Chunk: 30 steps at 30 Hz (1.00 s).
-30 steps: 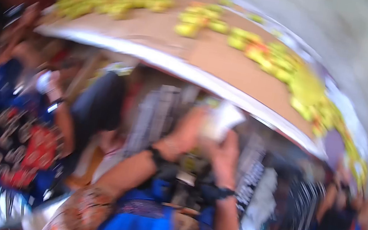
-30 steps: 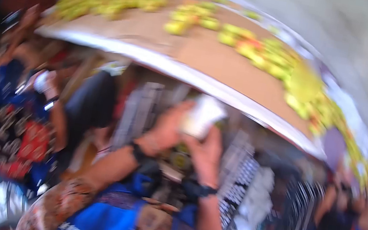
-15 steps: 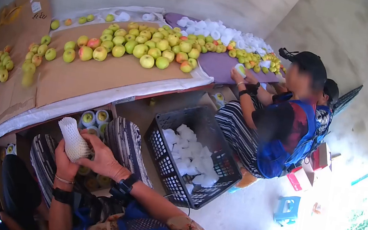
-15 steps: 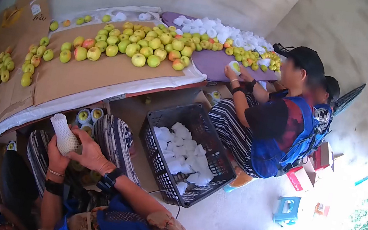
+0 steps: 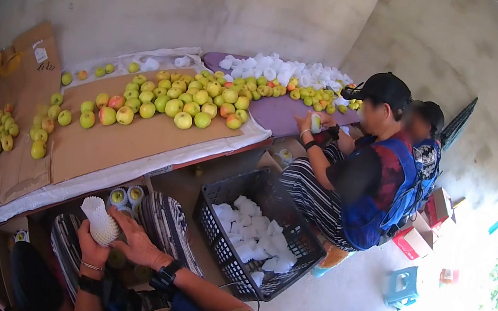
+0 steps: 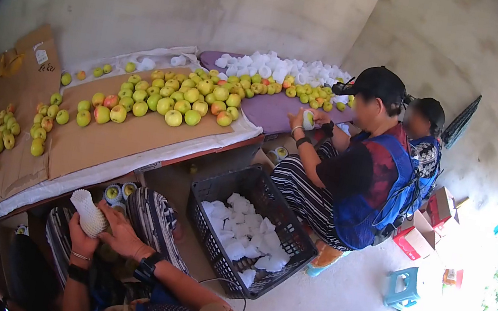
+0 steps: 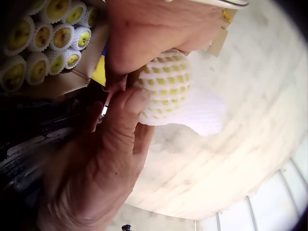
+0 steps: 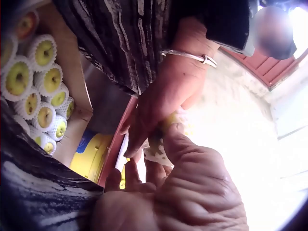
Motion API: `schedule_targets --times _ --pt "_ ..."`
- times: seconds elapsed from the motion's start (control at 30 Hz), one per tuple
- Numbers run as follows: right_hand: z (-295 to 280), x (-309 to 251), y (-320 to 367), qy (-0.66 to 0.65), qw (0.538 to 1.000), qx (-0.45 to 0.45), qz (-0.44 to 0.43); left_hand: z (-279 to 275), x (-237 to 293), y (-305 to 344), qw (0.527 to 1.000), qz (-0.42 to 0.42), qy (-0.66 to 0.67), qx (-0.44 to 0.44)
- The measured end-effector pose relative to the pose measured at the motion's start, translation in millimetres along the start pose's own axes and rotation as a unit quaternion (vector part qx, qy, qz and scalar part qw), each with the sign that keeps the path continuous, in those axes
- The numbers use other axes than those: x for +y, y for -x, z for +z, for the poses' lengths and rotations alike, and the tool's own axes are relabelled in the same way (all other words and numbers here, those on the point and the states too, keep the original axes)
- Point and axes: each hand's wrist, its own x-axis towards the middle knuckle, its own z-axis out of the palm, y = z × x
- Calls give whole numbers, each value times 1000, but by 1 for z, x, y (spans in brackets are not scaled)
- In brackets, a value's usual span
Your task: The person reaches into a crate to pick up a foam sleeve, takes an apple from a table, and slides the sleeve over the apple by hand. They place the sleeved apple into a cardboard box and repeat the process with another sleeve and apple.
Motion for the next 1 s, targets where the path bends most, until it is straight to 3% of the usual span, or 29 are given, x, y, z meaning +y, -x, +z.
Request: schedule_targets --times 0.07,0.17,0.27,0.47,0.57,0.67,0.87,1.0 --pt "-7 -11 1 46 999 -25 11 -13 1 -3 998 0 0 -64" --pt "-2 -3 2 60 998 -19 2 14 -2 8 999 -44 14 24" --pt "5 9 1 86 996 -12 -27 32 -1 12 997 -32 1 74" --pt "9 8 3 144 990 -1 -1 10 3 7 996 -61 -14 63" --pt "20 28 3 130 991 15 -10 4 2 5 996 -62 -22 60" --pt "15 19 -1 57 997 -14 40 -3 -2 1 996 -33 -30 82" --pt "19 27 -2 4 999 6 42 -4 -6 -1 999 -27 -39 17" --pt "18 33 -4 -77 994 0 73 5 -12 -2 998 -5 -63 31"
